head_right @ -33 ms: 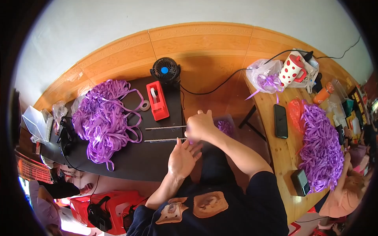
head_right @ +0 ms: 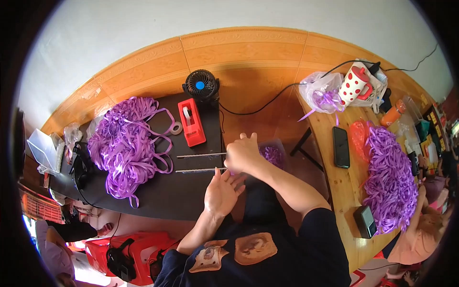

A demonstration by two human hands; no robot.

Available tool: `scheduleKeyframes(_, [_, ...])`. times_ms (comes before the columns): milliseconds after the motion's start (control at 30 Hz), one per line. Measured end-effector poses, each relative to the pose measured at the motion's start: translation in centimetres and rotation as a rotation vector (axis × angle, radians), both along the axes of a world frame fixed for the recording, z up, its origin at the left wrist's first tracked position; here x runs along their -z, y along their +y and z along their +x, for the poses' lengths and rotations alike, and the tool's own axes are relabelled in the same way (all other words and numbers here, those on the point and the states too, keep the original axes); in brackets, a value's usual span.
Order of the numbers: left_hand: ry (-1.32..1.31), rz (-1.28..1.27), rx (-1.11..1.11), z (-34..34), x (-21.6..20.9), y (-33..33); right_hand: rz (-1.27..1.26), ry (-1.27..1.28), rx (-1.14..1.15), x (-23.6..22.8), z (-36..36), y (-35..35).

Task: The person is wrapping purple ribbon around two parallel metal rods and then tying it in the middle to create decorative craft items.

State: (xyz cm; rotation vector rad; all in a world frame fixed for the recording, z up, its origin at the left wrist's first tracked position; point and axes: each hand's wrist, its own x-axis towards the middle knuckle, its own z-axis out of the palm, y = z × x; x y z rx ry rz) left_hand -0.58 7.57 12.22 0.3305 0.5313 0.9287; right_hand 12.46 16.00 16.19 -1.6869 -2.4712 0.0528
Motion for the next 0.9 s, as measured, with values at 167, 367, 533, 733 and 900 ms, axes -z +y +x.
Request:
scheduleKeyframes(167, [-0.003,-0.026,-0.009,0.2,-0.3,-0.1,0.171,-0.036,0.022,0.2,-0.4,-1.7])
scheduleKeyframes(367, [-0.012,-0.015,-0.023,0.0,0.5,0.0,0.152,0.262,0.153,0.8,1.7,-2.3])
scheduleKeyframes(533, [-0.003,-0.022,-0.010,0.0,-0.1,0.0,-0.115,1.075,0.031,6.0,5.1,-1.4])
scheduleKeyframes(733, [-0.027,-0.029,-0.017,-0.1,-0.1,0.0,-0.497,1.540,0.133,6.6,5.7,-2.3])
scheduleKeyframes(900, [-0.045,-0.039,-0.011,0.0,0.1,0.0,-0.736,1.629,0.258,5.5,5.5,-2.6])
